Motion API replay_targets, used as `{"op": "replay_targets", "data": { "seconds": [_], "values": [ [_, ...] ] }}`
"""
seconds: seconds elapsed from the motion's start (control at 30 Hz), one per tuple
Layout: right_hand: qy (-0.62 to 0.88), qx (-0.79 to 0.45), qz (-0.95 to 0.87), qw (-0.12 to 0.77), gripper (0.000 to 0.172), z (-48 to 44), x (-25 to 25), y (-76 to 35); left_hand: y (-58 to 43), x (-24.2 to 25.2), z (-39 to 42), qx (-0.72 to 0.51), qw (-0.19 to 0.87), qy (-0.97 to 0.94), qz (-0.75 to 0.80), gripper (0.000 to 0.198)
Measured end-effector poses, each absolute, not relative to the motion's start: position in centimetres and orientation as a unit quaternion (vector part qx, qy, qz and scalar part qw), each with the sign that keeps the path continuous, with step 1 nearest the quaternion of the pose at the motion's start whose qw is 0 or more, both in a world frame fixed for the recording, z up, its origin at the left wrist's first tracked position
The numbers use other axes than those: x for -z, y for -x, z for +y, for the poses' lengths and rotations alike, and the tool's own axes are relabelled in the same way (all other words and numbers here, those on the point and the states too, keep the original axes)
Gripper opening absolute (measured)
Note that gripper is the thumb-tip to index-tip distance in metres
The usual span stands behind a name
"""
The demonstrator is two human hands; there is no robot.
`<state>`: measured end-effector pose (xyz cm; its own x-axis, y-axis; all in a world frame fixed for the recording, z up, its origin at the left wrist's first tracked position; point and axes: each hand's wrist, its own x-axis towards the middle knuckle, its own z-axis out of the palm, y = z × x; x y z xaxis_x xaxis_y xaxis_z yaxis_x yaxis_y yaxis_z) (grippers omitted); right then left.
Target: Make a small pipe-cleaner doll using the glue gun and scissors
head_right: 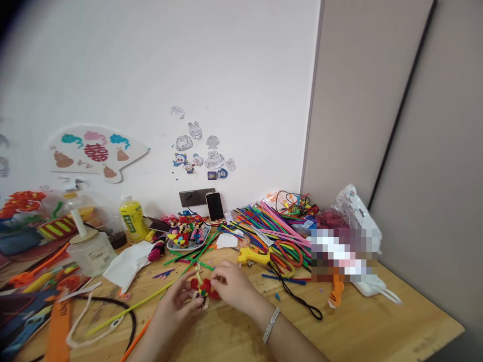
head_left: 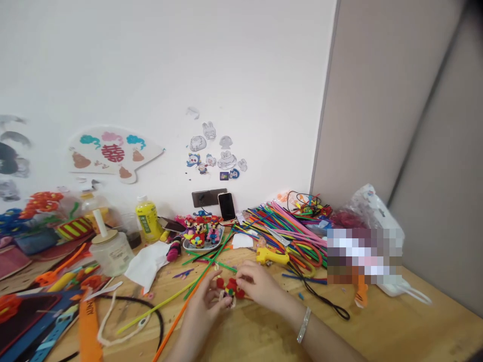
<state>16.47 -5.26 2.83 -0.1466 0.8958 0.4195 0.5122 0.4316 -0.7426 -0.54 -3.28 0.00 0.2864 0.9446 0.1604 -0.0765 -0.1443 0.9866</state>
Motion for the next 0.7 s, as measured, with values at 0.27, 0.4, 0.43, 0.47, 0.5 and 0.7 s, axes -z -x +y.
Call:
{"op": "replay_targets", "data": {
  "seconds": [0.27, 0.4, 0.43, 0.47, 0.5, 0.7],
  "values": [
    [0.469, -0.258, -0.71, 0.457, 0.013, -4.7, -2.4, -16.6, 1.2, -0.1, -2.4, -0.498, 0.527, -0.599, 0.34, 0.051],
    [0.457, -0.274, -0.71, 0.46, 0.013, -4.9, -2.7, -16.6, 1.5, 0.1, -2.3, -0.507, 0.534, -0.586, 0.338, 0.05],
    [0.454, -0.276, -0.711, 0.461, 0.013, -5.0, -2.8, -16.6, 1.4, 0.0, -2.3, -0.507, 0.537, -0.58, 0.343, 0.049],
    [0.451, -0.279, -0.712, 0.461, 0.013, -5.0, -2.9, -16.7, 1.3, -0.1, -2.5, -0.503, 0.543, -0.576, 0.348, 0.047],
    [0.449, -0.281, -0.712, 0.46, 0.013, -5.1, -3.0, -16.7, 1.2, -0.3, -2.6, -0.496, 0.549, -0.573, 0.352, 0.045],
    [0.451, -0.295, -0.71, 0.454, 0.011, -5.2, -3.4, -17.1, 0.5, -1.3, -3.4, -0.473, 0.569, -0.554, 0.382, 0.044]
  ]
}}
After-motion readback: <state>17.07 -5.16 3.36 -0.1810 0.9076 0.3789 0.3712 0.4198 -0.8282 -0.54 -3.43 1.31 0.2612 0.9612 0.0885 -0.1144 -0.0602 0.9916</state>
